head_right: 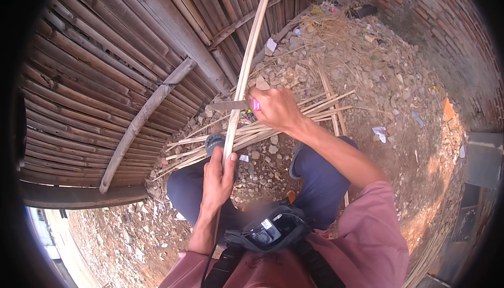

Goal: The person strips layers from a thin piece of bamboo using a knife, holding the bamboo piece with one hand and drawing the knife along its surface with the other.

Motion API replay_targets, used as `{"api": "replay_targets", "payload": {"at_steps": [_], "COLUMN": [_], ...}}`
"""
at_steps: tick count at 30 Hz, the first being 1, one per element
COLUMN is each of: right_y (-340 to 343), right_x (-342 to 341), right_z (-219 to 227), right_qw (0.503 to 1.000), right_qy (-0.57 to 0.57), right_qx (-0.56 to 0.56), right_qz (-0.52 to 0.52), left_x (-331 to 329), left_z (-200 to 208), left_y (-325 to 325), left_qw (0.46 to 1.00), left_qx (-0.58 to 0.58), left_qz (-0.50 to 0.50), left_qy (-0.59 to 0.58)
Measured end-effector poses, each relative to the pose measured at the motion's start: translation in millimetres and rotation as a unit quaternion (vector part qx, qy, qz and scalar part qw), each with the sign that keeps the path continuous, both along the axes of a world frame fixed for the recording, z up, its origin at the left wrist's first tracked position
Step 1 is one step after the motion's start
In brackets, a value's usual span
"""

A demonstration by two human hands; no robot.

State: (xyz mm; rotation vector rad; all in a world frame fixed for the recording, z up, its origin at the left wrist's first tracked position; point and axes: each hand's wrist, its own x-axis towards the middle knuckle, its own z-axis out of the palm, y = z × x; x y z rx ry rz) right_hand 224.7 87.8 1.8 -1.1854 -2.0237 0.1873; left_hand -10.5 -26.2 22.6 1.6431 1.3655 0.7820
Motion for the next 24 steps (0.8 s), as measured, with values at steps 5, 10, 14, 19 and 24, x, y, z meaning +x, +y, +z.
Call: {"api": "replay_targets", "payload": {"at_steps": [5, 10, 14, 19, 24], "right_y": [6.2, 2.2, 4.0, 42.9, 8.8], "right_x": [2.9, -0.6, 2.6, 40.7, 19.6], "right_z": [3.1, 0.3, -0.3, 12.5, -3.4], "right_qw": [0.999, 1.0, 1.0, 0.99, 1.0], "right_qy": [0.019, -0.007, -0.014, 0.036, 0.009], "right_qx": [-0.035, 0.011, -0.013, -0.03, -0.023], "right_qz": [-0.031, -0.022, -0.013, -0.13, -0.006], "left_x": [0.6, -0.9, -0.2, 1.6, 5.2], "left_z": [0.3, 1.5, 0.4, -4.8, -3.8], "left_y": [-0.1, -0.3, -0.6, -7.3, -3.8], "left_qw": [1.0, 1.0, 1.0, 1.0, 1.0], "left_qx": [0.018, 0.003, 0.011, 0.01, 0.022], "left_qz": [0.001, 0.0, -0.009, -0.012, -0.011], "left_qy": [0.009, 0.008, 0.018, 0.019, -0.009]}}
